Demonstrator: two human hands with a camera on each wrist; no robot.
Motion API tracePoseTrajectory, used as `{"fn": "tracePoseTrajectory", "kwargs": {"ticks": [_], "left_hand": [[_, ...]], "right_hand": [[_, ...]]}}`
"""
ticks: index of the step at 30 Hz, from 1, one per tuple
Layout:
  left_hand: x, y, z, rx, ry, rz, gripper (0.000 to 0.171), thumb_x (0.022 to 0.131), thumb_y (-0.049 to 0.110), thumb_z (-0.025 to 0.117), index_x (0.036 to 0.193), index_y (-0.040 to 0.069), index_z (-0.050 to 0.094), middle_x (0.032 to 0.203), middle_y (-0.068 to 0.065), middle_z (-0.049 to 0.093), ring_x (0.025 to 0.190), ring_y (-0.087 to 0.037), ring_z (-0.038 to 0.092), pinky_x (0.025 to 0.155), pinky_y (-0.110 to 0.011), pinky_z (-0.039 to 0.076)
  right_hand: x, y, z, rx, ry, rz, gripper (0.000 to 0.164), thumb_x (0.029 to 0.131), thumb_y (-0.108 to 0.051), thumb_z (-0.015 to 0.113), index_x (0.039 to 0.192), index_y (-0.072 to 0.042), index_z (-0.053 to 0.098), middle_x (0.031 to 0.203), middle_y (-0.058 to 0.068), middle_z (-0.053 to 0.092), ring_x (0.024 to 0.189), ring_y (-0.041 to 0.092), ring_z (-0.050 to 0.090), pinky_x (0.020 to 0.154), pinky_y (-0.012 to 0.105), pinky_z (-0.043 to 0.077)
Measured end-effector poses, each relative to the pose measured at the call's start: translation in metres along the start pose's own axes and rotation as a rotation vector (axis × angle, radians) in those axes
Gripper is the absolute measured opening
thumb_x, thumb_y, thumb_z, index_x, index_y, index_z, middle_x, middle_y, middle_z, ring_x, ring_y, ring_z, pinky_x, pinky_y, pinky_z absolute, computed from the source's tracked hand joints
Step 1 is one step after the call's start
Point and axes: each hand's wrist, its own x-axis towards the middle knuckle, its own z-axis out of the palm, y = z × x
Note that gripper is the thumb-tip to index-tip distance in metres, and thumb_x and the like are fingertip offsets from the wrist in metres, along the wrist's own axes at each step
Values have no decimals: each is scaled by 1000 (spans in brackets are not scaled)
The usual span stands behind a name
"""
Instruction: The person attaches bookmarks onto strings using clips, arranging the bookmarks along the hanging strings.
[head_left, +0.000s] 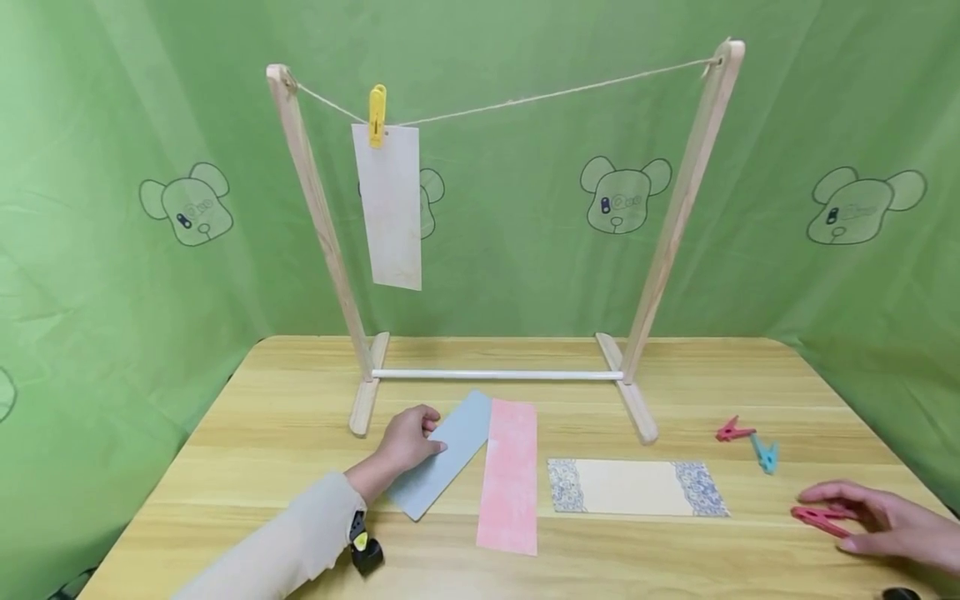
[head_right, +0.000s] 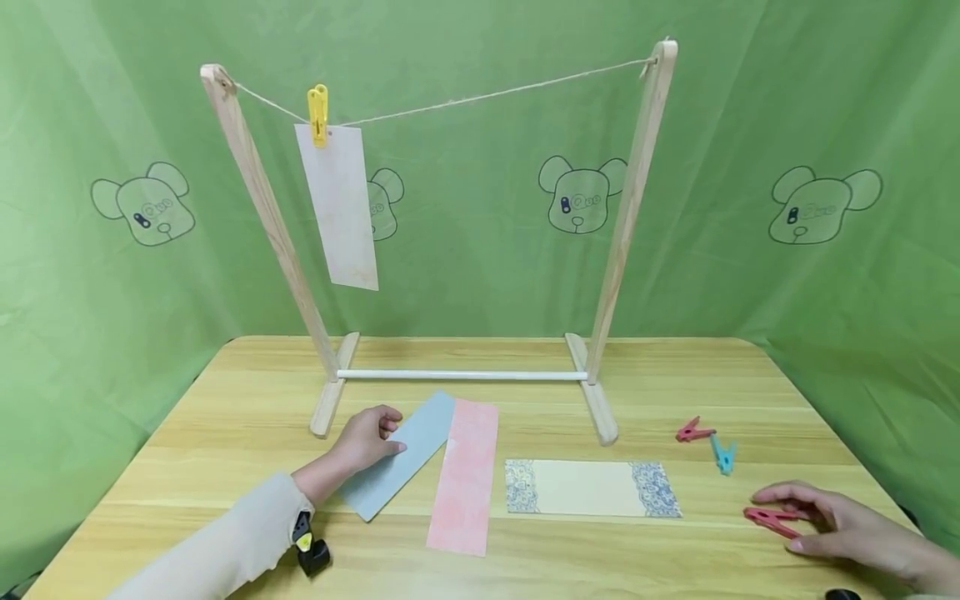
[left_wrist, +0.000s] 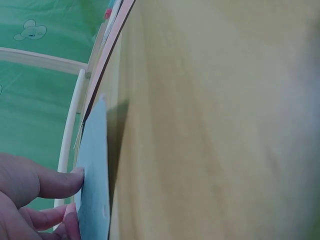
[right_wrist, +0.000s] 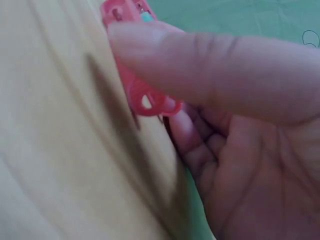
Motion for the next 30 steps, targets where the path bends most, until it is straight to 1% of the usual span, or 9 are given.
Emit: {"fn": "tracePoseTrajectory", "kwargs": {"ticks": [6, 12, 16, 18, 19, 21, 26, 28, 30], "left_hand": [[1, 3, -2, 48, -4, 13, 37, 73, 4, 79, 105, -2, 62, 87, -4, 59, 78, -16, 53, 70, -30, 49], [3, 4, -5, 67, -37, 4, 33, 73, 7, 79, 100, -1, 62, 85, -3, 57, 76, -15, 51, 68, -29, 47], [5, 2, -11, 46, -43, -34, 31, 71, 6, 81, 94, 0, 61, 82, -3, 54, 74, -16, 49, 65, -27, 45], [7, 1, -14, 29, -48, -50, 32, 70, 6, 82, 93, 0, 60, 82, -4, 53, 75, -16, 48, 65, -27, 44], [7, 1, -15, 18, -51, -58, 32, 70, 6, 82, 93, 1, 59, 83, -4, 53, 75, -16, 47, 66, -27, 44], [9, -1, -16, 0, -62, -66, 33, 70, 6, 81, 93, 1, 58, 84, -4, 53, 76, -17, 48, 67, -27, 44], [12, -7, -18, -91, -78, -97, 32, 71, 1, 79, 95, 0, 58, 85, -6, 55, 77, -17, 50, 66, -27, 47], [13, -11, -20, -156, -87, -108, 31, 71, -2, 78, 95, -2, 58, 83, -6, 54, 75, -17, 50, 64, -25, 46], [13, -15, -23, -216, -95, -112, 29, 71, -4, 77, 94, -3, 58, 80, -6, 53, 73, -16, 49, 62, -24, 46]], "right_hand": [[0, -2, -1, -176, 90, 126, 37, 90, 7, 54, 118, -15, 58, 111, -24, 57, 95, -8, 53, 70, 10, 43], [-2, -2, 2, -276, 165, 135, 32, 89, 7, 56, 112, -15, 63, 103, -21, 61, 87, -4, 56, 66, 11, 44], [2, -8, 5, -361, 251, 196, 24, 89, 1, 60, 109, -10, 64, 99, -21, 62, 86, -7, 56, 66, 11, 45], [7, -13, 6, -419, 303, 263, 21, 89, -5, 62, 110, -3, 62, 97, -23, 61, 86, -7, 56, 67, 12, 46], [10, -16, 6, -446, 327, 283, 22, 88, -6, 64, 109, 0, 62, 97, -25, 60, 86, -8, 55, 67, 12, 46], [17, -23, 6, -477, 360, 383, 30, 88, -13, 66, 112, 4, 60, 100, -16, 62, 84, -10, 53, 67, 14, 46], [33, -37, 7, -443, 422, 441, 40, 90, -19, 64, 119, 8, 55, 104, -9, 62, 85, -10, 53, 69, 16, 48], [38, -42, 9, -414, 447, 409, 40, 90, -19, 64, 120, 6, 55, 101, -20, 60, 86, -8, 55, 70, 17, 49], [45, -46, 11, -392, 457, 404, 41, 90, -20, 64, 121, 4, 56, 101, -25, 59, 87, -8, 56, 70, 18, 50]]}}
